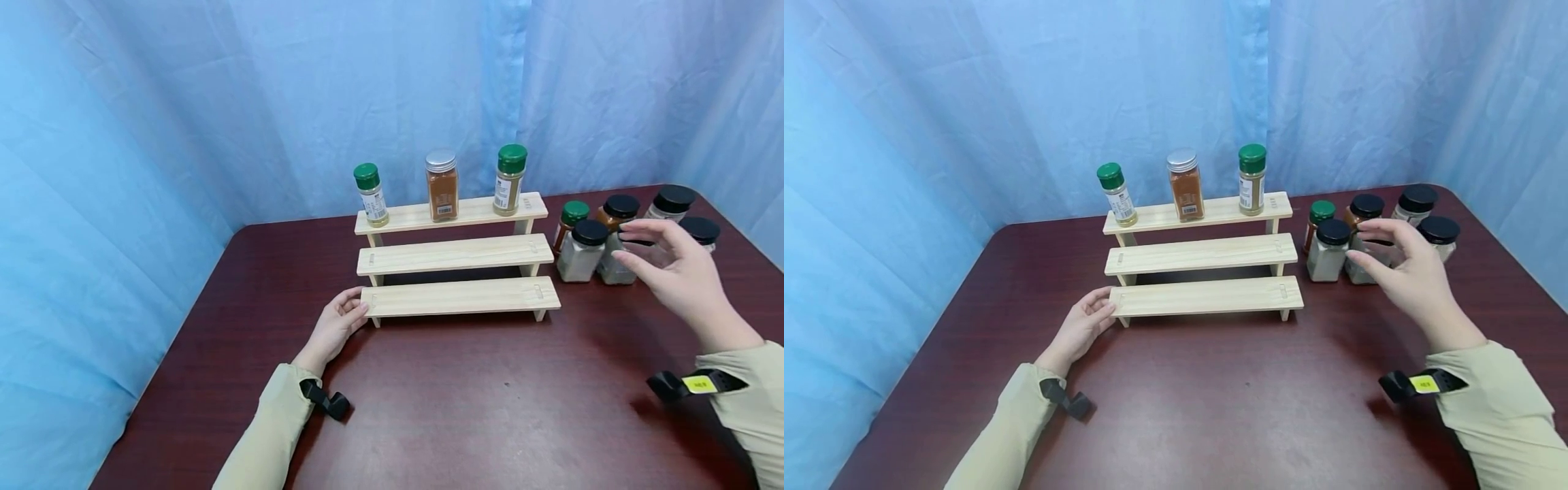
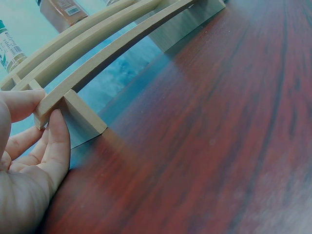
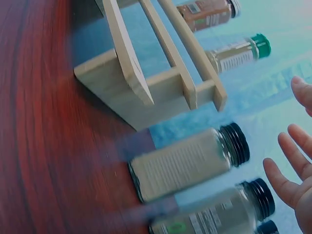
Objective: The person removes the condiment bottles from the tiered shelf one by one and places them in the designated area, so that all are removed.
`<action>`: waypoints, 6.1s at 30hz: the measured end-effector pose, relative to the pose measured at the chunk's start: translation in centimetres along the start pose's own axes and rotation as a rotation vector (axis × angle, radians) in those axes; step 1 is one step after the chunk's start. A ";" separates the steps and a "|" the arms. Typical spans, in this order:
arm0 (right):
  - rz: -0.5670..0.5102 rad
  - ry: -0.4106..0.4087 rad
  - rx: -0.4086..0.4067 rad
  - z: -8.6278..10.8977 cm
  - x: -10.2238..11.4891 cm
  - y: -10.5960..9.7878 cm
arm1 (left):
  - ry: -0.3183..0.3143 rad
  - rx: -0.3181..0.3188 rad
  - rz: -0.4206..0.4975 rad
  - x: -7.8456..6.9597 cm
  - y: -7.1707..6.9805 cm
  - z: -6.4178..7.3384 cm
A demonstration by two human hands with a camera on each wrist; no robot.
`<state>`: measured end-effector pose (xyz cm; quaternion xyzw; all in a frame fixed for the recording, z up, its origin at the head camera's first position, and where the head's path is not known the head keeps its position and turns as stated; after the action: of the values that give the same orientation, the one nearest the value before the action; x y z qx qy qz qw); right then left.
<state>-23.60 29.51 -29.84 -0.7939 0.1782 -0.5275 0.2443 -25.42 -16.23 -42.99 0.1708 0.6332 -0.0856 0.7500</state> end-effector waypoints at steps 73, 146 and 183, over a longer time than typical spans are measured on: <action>0.022 -0.036 0.054 -12.5 5.0 9.1 | 0.000 0.003 0.011 0.0 0.1 0.0; -0.016 -0.161 0.101 -0.2 4.6 6.4 | 0.009 0.008 0.017 0.1 0.1 -0.1; 0.070 0.027 0.225 1.9 -3.0 3.7 | 0.007 0.002 0.008 0.1 0.1 -0.1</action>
<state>-23.12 28.47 -34.87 -0.7476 0.1488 -0.5458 0.3479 -25.52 -16.08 -43.06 0.1745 0.6351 -0.0829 0.7479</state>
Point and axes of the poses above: each hand's wrist, its own z-axis away from the middle knuckle, its own y-axis out of the palm, x = y × z, the point moved 9 cm from there along -z, towards the middle knuckle, and after that the axes turned 15 degrees about x, right-handed, at the moved point
